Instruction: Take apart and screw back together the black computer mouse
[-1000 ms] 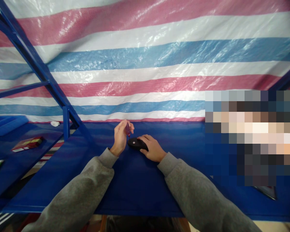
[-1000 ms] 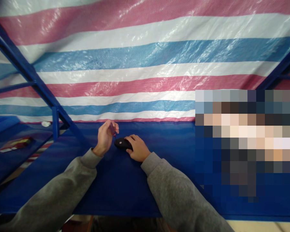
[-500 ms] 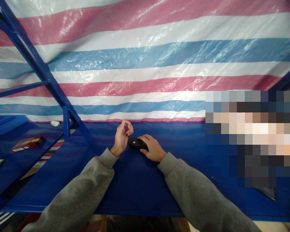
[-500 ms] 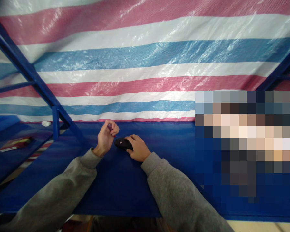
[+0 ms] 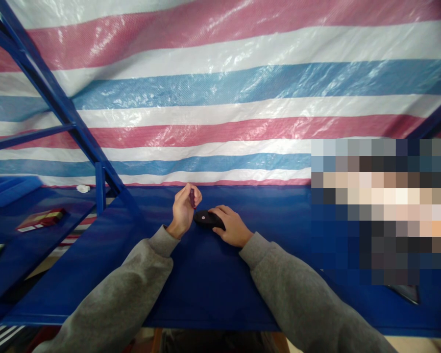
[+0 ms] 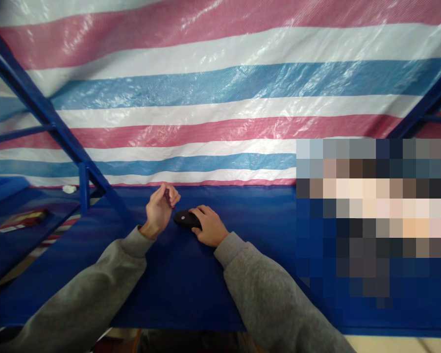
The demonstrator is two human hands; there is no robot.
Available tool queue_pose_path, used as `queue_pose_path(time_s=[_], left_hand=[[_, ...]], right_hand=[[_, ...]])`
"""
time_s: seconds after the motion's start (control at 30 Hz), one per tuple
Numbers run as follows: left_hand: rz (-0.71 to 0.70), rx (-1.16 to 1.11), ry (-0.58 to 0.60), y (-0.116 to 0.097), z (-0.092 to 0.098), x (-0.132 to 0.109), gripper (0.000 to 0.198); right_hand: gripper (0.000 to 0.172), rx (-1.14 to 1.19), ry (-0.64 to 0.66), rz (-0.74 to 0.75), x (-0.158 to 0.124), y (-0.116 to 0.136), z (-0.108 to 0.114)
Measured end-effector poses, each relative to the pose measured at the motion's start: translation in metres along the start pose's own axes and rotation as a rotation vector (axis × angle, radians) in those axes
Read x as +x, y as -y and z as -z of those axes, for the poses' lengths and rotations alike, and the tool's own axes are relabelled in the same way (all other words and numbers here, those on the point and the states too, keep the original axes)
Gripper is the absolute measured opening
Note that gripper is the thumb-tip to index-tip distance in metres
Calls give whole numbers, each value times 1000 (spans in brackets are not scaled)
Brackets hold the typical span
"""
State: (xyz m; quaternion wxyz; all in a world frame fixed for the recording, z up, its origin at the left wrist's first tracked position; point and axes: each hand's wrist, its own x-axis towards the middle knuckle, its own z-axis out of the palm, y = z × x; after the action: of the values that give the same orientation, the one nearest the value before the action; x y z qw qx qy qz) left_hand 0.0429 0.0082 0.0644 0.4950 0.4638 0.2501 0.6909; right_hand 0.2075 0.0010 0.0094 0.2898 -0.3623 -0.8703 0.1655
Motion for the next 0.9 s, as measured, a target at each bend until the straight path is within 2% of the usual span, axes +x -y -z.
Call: queue_pose_path(time_s=[0.17, 0.37, 0.5, 0.77, 0.9], left_hand=[[72, -48, 15, 2, 3, -1, 41], [34, -72, 29, 3, 2, -3, 27], [14, -83, -4, 3, 1, -2, 25], [49, -32, -2, 1, -1, -2, 45], [63, -75, 32, 2, 0, -4, 42]], right_hand=[[53, 10, 2, -1, 0, -1, 0], [53, 9, 9, -10, -1, 0, 0], [54, 2, 9, -8, -1, 0, 0], [53, 3, 9, -10, 0, -1, 0], [53, 2, 11, -5, 0, -1, 0]])
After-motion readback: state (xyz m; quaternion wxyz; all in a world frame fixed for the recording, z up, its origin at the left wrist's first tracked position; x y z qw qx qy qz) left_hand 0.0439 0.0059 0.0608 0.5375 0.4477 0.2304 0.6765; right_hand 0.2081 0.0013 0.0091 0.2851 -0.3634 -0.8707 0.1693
